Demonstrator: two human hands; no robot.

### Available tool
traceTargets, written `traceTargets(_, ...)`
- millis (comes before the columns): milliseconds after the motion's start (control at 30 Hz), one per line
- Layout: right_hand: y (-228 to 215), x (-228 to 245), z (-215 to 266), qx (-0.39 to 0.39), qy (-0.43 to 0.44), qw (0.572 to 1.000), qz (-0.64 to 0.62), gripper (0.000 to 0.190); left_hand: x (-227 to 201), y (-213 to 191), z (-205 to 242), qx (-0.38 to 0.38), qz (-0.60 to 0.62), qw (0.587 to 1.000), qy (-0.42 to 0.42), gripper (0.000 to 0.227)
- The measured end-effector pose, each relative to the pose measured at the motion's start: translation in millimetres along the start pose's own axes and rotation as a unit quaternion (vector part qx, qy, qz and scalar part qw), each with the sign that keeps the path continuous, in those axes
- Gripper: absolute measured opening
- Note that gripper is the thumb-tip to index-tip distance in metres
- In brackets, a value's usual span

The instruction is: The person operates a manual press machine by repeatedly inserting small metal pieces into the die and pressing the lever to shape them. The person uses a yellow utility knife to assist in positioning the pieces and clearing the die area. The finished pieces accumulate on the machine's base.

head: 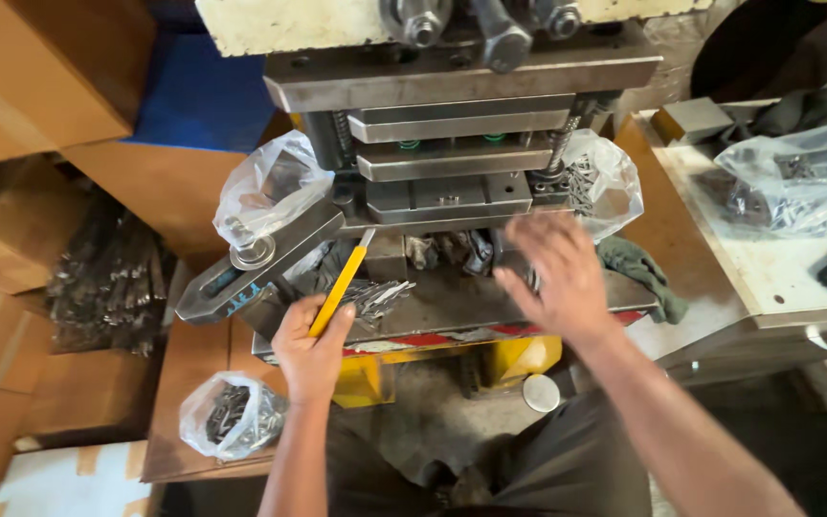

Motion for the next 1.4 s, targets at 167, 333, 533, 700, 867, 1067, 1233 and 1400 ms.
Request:
traceTargets(167,30,-27,-47,0.118,-0.027,0.991,0.054,0.082,20,-4,0,0.032,0.005,0.999,0.0,0.026)
traceTargets(333,50,-34,-59,0.169,-0.029,0.979,0.114,0.078,17,-6,0,0.072,-0.019,0.997,-0.006,0.025)
traceTargets(533,22,-20,-51,0.054,-0.058,0.99,0.115,0.036,21,-9,1,0.075,-0.045,0.996,-0.034,0.025)
traceTargets(700,15,-31,-35,0.016,-0.019,0.996,0.086,0.021,28,-16,4,0.071,-0.03,0.997,-0.024,0.028)
traceTargets(867,22,-39,-31,-0.017,0.038,0.999,0.009,0.025,30,-16,1,0.073,-0.033,0.997,-0.004,0.028)
traceTargets(1067,17,-47,-33,-0.039,0.103,0.994,0.003,0.039,35,-14,2,0.082,0.006,0.996,-0.035,0.028)
traceTargets(1233,15,-38,-35,-0.029,0.048,0.997,0.056,0.033,28,-13,1,0.086,-0.016,0.996,-0.006,0.026)
traceTargets(1400,14,-43,-23,-0.064,0.059,0.996,0.025,0.019,29,-18,2,0.07,-0.072,0.995,-0.006,0.027)
Point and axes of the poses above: each hand's wrist, its own z-axis away from the middle knuckle, its own y-axis out of the palm, x = y × z, the point moved 7 cm from there along -z, towards the middle knuckle, and after that the axes turned 10 degrees about -x, right-handed, at the moved point
